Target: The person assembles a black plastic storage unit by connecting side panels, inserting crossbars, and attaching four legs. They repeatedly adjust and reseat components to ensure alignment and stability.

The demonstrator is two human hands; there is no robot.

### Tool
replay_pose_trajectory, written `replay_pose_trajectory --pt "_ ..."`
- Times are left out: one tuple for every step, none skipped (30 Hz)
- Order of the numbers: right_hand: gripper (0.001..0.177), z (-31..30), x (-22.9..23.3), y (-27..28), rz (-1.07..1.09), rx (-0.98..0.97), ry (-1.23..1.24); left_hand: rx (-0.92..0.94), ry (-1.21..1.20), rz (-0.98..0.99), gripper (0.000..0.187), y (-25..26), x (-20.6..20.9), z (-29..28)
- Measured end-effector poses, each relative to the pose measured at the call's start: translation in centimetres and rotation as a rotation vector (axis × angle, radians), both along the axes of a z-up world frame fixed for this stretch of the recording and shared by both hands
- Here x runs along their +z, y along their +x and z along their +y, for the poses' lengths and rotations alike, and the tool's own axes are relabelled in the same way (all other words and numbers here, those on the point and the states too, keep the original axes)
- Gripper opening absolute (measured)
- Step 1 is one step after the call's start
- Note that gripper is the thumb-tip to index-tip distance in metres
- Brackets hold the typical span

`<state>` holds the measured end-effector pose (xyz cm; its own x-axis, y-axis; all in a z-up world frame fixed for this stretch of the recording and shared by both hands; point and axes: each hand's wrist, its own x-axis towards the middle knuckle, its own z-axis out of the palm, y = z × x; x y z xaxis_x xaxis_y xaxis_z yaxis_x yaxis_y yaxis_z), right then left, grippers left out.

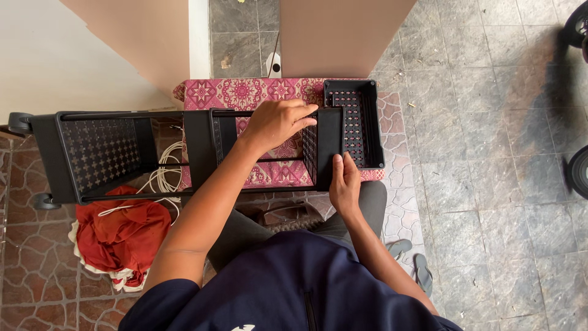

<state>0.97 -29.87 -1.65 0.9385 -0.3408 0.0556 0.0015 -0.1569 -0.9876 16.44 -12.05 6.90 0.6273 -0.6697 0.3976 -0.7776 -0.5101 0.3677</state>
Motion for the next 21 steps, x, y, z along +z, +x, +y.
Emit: replay_pose_trajectory --pt "0.034 0.10 -0.01 -0.08 -0.002 0.000 0.005 0.000 -0.004 0.005 0.035 -0.09 0.01 0.07" --pt "0.034 -0.02 -0.03 0.05 -0.008 0.000 0.008 0.000 -0.008 0.005 0.036 -0.03 0.06 -0.05" --pt "0.034 -0.15 -0.06 0.16 -0.014 0.003 0.012 0.001 -0.013 0.005 0.036 0.02 0.10 -0.22" --pt "0.034 -0.19 -0.08 0.11 -0.018 0.007 0.016 0.003 -0.015 0.000 0.035 -0.06 0.09 -0.23" --pt "0.035 -0.18 -0.11 0.07 -0.021 0.012 0.019 0.005 -0.017 -0.005 0.035 -0.11 0.07 -0.22" --pt "0.035 -0.17 -0.16 0.11 -0.007 0.007 0.013 0.007 -0.018 -0.013 0.034 -0.03 0.06 -0.21" --pt "0.035 -0.17 -0.21 0.12 0.008 0.002 0.006 0.012 -0.017 -0.016 0.035 0.03 0.03 -0.19" --pt "0.036 -0.19 -0.27 0.06 0.024 -0.005 0.000 0.015 -0.015 -0.018 0.035 0.01 -0.05 -0.23" --pt "0.036 -0.21 -0.34 0.05 0.011 -0.003 -0.001 0.018 -0.013 -0.019 0.035 -0.02 -0.15 -0.26" --pt "0.036 -0.22 -0.40 0.07 -0.002 -0.002 -0.002 0.022 -0.020 -0.010 0.035 -0.01 -0.24 -0.31" --pt "0.036 -0.23 -0.44 0.07 -0.015 -0.001 -0.002 0.026 -0.028 -0.001 0.035 -0.02 -0.34 -0.37" --pt "0.036 -0.23 -0.44 0.08 -0.012 -0.006 0.001 0.030 -0.036 0.008 0.036 0.02 -0.40 -0.41" --pt "0.035 -0.21 -0.42 0.10 -0.009 -0.011 0.005 0.033 -0.032 -0.002 0.036 0.05 -0.46 -0.46" --pt "0.035 -0.19 -0.38 0.10 -0.005 -0.015 0.009 0.037 -0.029 -0.012 0.036 0.02 -0.54 -0.49" --pt "0.035 -0.16 -0.33 0.10 0.000 -0.017 0.016 0.040 -0.025 -0.021 0.036 0.00 -0.60 -0.53" --pt "0.034 -0.13 -0.26 0.09 0.004 -0.019 0.023 0.045 -0.028 -0.023 0.035 -0.01 -0.65 -0.55" --pt "0.034 -0.10 -0.19 0.09 0.009 -0.020 0.030 0.050 -0.032 -0.025 0.035 -0.02 -0.70 -0.57" --pt "0.032 -0.09 -0.12 0.08 0.009 -0.019 0.036 0.055 -0.034 -0.027 0.034 -0.02 -0.73 -0.58" --pt "0.030 -0.10 -0.08 0.07 0.010 -0.018 0.042 0.057 -0.022 -0.044 0.034 -0.02 -0.77 -0.59" --pt "0.029 -0.14 -0.05 0.06 0.009 -0.017 0.048 0.060 -0.010 -0.061 0.033 -0.03 -0.81 -0.62" --pt "0.030 -0.18 -0.05 0.05 0.009 -0.015 0.037 0.062 0.003 -0.078 0.033 -0.05 -0.86 -0.63"
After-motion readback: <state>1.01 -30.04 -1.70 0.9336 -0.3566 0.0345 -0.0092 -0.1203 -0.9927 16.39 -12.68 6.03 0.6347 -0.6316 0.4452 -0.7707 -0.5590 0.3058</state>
